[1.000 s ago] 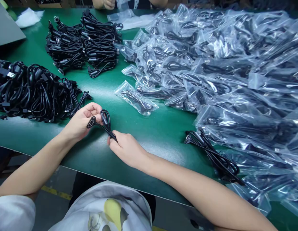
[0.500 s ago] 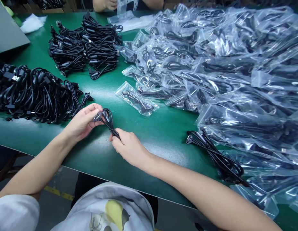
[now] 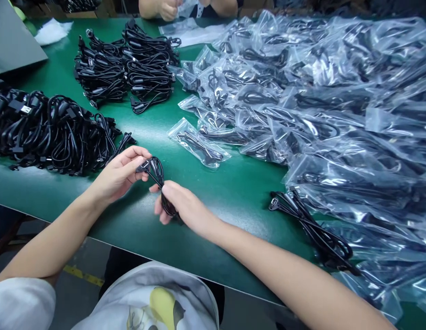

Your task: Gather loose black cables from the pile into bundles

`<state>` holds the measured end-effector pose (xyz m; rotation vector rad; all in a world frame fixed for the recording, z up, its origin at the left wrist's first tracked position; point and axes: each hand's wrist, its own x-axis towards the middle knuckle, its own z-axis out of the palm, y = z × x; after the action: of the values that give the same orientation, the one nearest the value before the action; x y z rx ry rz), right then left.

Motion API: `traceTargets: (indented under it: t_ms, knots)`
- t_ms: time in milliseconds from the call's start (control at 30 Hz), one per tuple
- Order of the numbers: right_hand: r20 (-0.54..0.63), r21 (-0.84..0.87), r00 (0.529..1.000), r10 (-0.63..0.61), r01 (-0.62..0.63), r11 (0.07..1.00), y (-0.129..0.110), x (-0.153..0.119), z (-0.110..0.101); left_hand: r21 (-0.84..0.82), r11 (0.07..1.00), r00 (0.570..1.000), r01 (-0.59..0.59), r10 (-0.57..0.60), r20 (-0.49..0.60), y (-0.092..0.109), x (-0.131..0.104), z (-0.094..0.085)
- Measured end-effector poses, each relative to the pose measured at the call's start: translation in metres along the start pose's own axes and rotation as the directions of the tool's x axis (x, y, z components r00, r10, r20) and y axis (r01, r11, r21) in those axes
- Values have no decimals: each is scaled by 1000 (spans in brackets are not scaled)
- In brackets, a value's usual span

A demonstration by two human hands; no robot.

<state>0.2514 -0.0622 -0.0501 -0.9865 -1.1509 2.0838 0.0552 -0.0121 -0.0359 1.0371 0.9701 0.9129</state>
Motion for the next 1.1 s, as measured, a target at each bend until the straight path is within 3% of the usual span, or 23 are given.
traceTargets:
  t_ms: [133, 233, 333, 400, 533, 733, 967, 1100]
  knots:
    - [-28, 284, 1000, 14, -6, 959, -4, 7, -6, 56, 998, 1000, -16, 15, 15, -4, 0, 2]
    - [-191, 348, 977, -98, 161, 924, -14, 10, -9, 142, 989, 995, 49, -60, 78, -7, -3, 6]
    - [-337, 337, 914, -226, 342, 877, -24, 12, -12, 230, 956, 912, 182, -251, 325, -12, -10, 18]
    - [-367, 298, 888, -278, 395, 869, -28, 12, -13, 231, 944, 856, 235, -314, 412, -16, -15, 28]
    - [-342, 179, 870, -357, 433, 884, -27, 10, -13, 218, 943, 890, 251, -313, 330, -23, -19, 41]
    - [-297, 202, 877, -379, 446, 872, -25, 8, -18, 201, 949, 910, 242, -294, 292, -21, -15, 37]
    - [-318, 184, 856, -407, 477, 859, -26, 10, -23, 294, 952, 976, 83, -137, 168, -18, -17, 31]
    - [-389, 142, 840, -379, 461, 876, -27, 11, -25, 293, 947, 943, 136, -214, 255, -13, -17, 29]
